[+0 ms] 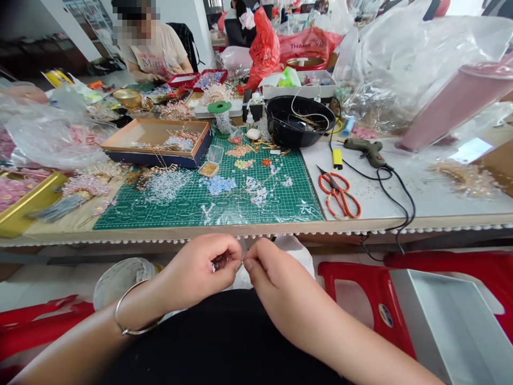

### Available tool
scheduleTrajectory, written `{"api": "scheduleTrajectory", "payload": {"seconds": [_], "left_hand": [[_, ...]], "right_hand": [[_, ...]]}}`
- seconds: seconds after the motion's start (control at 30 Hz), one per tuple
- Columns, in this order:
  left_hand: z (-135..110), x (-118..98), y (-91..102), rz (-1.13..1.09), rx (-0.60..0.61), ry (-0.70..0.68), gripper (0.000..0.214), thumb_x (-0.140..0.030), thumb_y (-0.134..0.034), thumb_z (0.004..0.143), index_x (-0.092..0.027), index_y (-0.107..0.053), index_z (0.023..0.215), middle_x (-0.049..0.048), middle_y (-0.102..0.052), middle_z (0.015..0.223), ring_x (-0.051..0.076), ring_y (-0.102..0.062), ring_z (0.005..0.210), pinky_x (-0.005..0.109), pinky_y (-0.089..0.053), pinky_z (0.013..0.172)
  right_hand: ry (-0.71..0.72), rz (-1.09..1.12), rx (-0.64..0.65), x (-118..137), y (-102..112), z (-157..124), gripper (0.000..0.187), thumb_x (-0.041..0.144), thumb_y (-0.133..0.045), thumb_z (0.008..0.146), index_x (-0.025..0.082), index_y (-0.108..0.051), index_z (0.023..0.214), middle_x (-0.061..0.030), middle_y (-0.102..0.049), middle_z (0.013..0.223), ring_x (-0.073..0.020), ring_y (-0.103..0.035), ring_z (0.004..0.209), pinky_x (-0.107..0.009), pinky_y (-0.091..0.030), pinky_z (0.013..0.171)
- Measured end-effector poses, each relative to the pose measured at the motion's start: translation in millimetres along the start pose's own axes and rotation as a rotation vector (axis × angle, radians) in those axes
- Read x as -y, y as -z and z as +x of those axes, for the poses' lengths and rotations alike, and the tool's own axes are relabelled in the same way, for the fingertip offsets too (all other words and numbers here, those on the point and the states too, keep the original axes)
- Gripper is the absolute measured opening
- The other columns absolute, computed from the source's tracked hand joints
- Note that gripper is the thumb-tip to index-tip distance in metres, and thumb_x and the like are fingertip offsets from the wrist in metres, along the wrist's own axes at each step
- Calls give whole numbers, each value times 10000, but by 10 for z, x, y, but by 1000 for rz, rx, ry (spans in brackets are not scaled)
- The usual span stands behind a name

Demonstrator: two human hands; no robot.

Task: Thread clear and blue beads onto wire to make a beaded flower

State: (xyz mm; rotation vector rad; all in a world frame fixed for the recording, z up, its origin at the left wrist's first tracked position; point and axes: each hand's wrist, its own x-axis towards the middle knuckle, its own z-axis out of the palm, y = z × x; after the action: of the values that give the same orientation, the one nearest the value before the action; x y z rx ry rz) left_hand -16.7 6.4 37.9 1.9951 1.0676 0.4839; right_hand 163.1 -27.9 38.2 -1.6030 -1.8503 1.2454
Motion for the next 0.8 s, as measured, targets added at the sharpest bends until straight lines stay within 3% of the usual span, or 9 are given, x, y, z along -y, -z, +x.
{"api": "scheduleTrajectory", "payload": {"seconds": [0.23, 0.37, 0.47, 0.57, 0.67, 0.8], "left_hand": [[19, 17, -38, 24, 28, -21, 67, -133, -532, 756, -184, -539, 714, -41, -557, 665, 95, -485, 611, 208, -369, 542], [10, 82, 19, 21, 43, -38, 111, -255, -519, 860, -197, -613, 849, -14, -641, 773, 116, -563, 686, 219, -429, 600], [39, 330, 242, 158, -110, 4, 225, -346, -452, 918, -239, -628, 1008, 7, -683, 932, 144, -614, 792, 255, -470, 673], [131, 700, 525, 537, -369, 137, 286, -323, -394, 931, -231, -659, 987, 43, -683, 978, 192, -617, 895, 324, -476, 781], [246, 1000, 681, 597, -315, 135, 270, -281, -436, 896, -215, -695, 935, 60, -674, 1012, 211, -602, 951, 345, -460, 860], [333, 1167, 656, 587, -228, 131, 255, -282, -485, 856, -213, -690, 991, 67, -657, 1041, 219, -590, 965, 346, -446, 882]], "right_hand": [[122, -238, -82, -75, -101, 15, 183, 229, -382, 913, 240, -377, 731, 4, -545, 667, -156, -481, 566, -278, -346, 520], [174, -223, -123, -183, -94, 41, 165, 229, -398, 912, 237, -413, 748, 1, -552, 676, -162, -508, 593, -283, -372, 551], [148, -189, -190, -258, -47, 30, 147, 232, -420, 902, 233, -455, 760, 1, -540, 677, -163, -503, 612, -285, -400, 578], [75, -115, -244, -304, 2, -5, 160, 255, -424, 904, 229, -474, 754, 1, -520, 670, -160, -489, 612, -275, -407, 564], [9, -11, -255, -321, 20, -39, 196, 290, -407, 919, 225, -470, 746, 7, -493, 651, -152, -467, 591, -261, -382, 520], [-21, 69, -219, -328, 31, -58, 211, 296, -413, 920, 220, -470, 732, 19, -473, 654, -139, -434, 589, -255, -363, 526]]}}
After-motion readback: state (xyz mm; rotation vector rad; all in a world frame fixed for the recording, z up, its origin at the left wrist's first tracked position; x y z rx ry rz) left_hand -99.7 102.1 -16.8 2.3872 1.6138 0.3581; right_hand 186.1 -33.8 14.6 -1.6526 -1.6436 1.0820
